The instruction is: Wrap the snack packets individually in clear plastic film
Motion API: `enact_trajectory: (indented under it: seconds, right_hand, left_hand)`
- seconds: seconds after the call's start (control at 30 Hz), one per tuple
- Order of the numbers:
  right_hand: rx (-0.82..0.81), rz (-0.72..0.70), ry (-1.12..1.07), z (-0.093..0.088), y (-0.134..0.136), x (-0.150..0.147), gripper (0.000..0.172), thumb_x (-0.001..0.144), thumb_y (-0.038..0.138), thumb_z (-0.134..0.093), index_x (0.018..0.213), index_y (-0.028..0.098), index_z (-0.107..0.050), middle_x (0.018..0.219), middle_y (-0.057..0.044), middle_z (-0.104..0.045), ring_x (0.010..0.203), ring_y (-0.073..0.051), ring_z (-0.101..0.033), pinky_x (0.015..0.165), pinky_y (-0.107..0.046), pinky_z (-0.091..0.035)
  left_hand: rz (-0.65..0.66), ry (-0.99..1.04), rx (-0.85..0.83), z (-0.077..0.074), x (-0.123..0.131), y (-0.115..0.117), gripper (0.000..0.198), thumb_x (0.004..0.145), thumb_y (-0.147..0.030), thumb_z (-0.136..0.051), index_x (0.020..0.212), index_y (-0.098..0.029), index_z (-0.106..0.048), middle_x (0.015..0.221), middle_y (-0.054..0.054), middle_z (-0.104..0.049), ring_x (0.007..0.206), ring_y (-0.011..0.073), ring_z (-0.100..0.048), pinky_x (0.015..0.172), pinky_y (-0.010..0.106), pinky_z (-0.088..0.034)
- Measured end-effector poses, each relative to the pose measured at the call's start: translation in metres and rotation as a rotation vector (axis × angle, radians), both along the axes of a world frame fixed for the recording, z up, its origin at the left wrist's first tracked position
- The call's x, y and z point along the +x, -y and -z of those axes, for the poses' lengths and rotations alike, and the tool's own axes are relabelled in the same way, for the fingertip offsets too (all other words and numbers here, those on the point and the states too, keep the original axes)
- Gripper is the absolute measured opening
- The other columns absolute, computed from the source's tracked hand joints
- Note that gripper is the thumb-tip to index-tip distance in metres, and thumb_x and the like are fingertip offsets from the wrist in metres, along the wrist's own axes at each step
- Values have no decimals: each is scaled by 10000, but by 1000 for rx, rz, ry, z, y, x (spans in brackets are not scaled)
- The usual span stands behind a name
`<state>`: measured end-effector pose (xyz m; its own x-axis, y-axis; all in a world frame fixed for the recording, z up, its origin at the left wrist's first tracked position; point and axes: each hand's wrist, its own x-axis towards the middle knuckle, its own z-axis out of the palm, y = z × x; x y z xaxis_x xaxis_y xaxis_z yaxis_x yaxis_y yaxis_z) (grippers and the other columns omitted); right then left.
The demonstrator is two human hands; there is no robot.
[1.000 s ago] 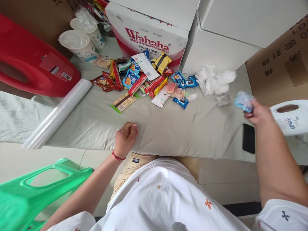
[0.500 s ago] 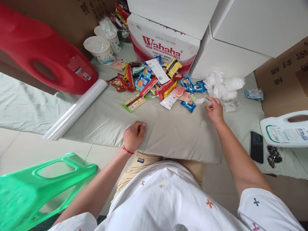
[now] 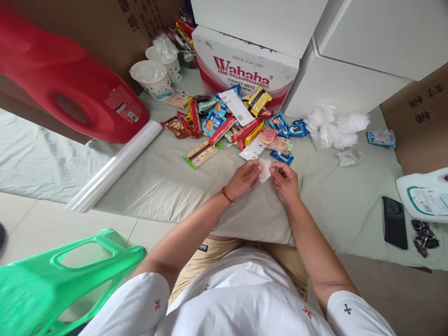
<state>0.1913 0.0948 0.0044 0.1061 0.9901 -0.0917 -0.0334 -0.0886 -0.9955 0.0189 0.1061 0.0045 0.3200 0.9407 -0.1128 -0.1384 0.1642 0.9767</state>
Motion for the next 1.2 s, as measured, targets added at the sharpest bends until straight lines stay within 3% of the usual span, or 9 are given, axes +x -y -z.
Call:
enact_trajectory:
  seconds: [0.23,0.4,0.5,0.6,0.73,0.9,1.0,1.07,1.2]
  right_hand:
    - [98,5,-97,8,-6,21,365,697,539,-769,880,256,-627,1076,-25,-641,666,-119,-495,555,-245,-400]
    - [172,-105,-15,2,-5,24,317,802,537,-622,739,229,-581,1029,-78,-647,980,-235,-620,822,-355,-505]
    - [206,-49,75,1,-3,22,431,897,636,-486,960,246,-658,1114,-84,-653,1044,-241,-624,901,-379,-509]
    - [179,-68,275,2,1,19,543,860,686,-585,1199,265,-636,1174,-74,-663,983,-220,-629,847,-346,-516]
    - [100,-151,407,3,8,15,344,888,544,-654,994,220,-702,826,-8,-662,701,-158,-558,683,-281,-455]
    - [143,-101,559,5,11,16,281,928,472,-619,972,211,-714,803,-1,-663,673,-153,-544,660,-274,-436]
    - [190,-121,654,7,11,13,267,948,445,-595,960,206,-713,820,-12,-674,691,-161,-568,681,-280,-456]
    - [214,-156,689,7,12,11,263,962,431,-578,962,205,-712,823,-17,-676,694,-164,-581,688,-284,-469]
    - [212,-181,733,4,14,9,251,977,422,-558,981,219,-706,831,-24,-686,686,-178,-608,682,-303,-500]
  left_hand:
    - [-80,140,3,14,-6,-6,397,762,-518,-793,857,-199,-577,614,-69,-486,525,71,-389,507,225,-294]
    - [-198,215,-96,10,-8,-11,424,667,-489,-844,848,-197,-596,586,-76,-501,489,61,-388,466,210,-257]
    - [-252,174,-77,9,-8,-13,416,630,-464,-865,838,-185,-637,597,-75,-516,490,53,-382,472,210,-274]
    - [-233,147,-60,8,-8,-12,411,608,-444,-888,815,-177,-654,637,-60,-559,507,51,-400,485,214,-299]
    - [-225,208,-111,3,-8,-5,414,625,-472,-878,806,-185,-640,580,-72,-520,489,60,-394,464,211,-272]
    - [-313,-3,7,-14,-42,-1,351,793,-515,-762,850,-185,-657,668,-12,-649,524,84,-457,508,238,-338]
    - [-538,-301,198,-28,-100,-33,279,861,-475,-694,905,-201,-664,710,-6,-659,573,115,-500,569,278,-386]
    - [-768,-581,327,-37,-148,-75,225,890,-442,-655,885,-217,-647,721,-3,-632,628,142,-521,635,315,-406]
    - [-901,-808,354,-49,-230,-172,303,754,-418,-806,771,-245,-557,920,25,-617,977,193,-568,893,372,-386]
